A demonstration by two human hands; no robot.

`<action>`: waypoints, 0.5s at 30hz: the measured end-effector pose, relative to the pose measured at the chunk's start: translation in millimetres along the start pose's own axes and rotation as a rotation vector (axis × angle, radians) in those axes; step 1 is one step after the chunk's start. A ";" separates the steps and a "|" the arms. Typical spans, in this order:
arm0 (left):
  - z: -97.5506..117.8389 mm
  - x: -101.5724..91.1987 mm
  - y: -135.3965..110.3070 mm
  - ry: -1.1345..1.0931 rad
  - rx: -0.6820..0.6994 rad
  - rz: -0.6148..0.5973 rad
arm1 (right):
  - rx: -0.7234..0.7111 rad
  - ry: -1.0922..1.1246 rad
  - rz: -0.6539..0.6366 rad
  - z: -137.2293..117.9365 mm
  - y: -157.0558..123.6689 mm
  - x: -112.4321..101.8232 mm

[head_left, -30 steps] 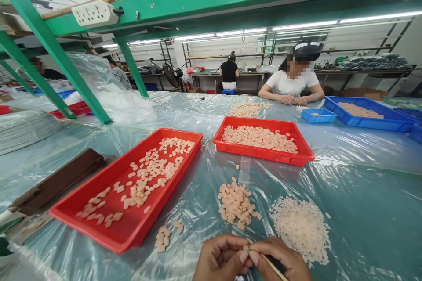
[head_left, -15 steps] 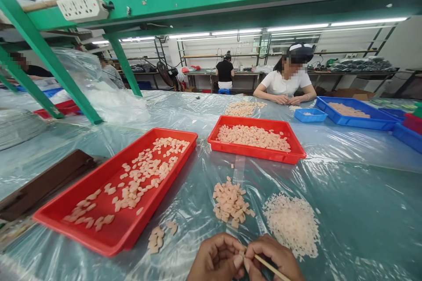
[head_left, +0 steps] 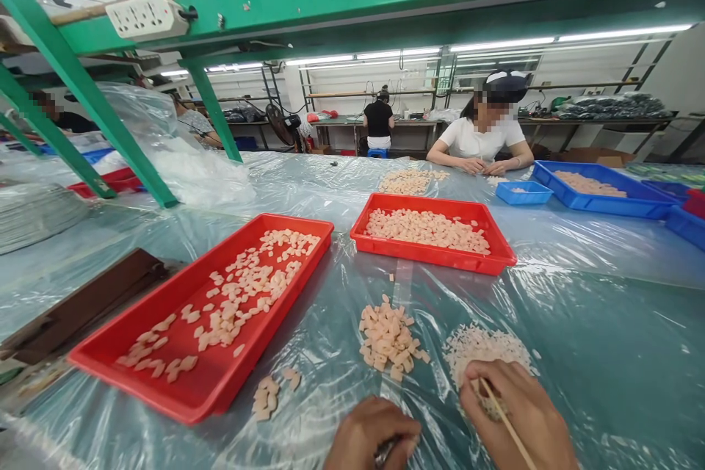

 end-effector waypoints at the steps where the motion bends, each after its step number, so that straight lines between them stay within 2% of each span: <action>1: 2.3 6.0 -0.2 0.093 0.048 -0.044 | -0.027 -0.068 0.017 4.4 2.1 -3.8; 3: 2.4 12.1 -1.3 0.216 0.105 -0.050 | -0.079 -0.195 0.064 12.5 5.3 -10.1; 5: -0.4 13.1 -3.0 0.301 0.130 0.002 | -0.090 -0.298 0.109 19.4 6.9 -14.4; 7: -3.5 12.2 -5.4 0.354 0.145 0.063 | -0.067 -0.289 0.131 22.5 6.8 -16.9; 10: -5.9 10.4 -8.7 0.345 0.168 0.120 | 0.062 0.037 0.084 20.7 3.5 -13.9; 13: -7.6 7.5 -9.3 0.280 0.150 0.141 | 0.286 0.467 -0.031 11.5 -5.3 2.6; 15: -8.8 7.1 -8.0 0.255 0.118 0.122 | 0.320 0.620 -0.138 -3.8 -11.5 17.5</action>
Point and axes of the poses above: each hand's wrist, its own y-axis towards the middle knuckle, its own x-axis out of the palm, z = x × y, the point moved 7 cm from there along y, towards the middle knuckle, and after that the axes turned 2 degrees about -y, right-handed, at the moved point
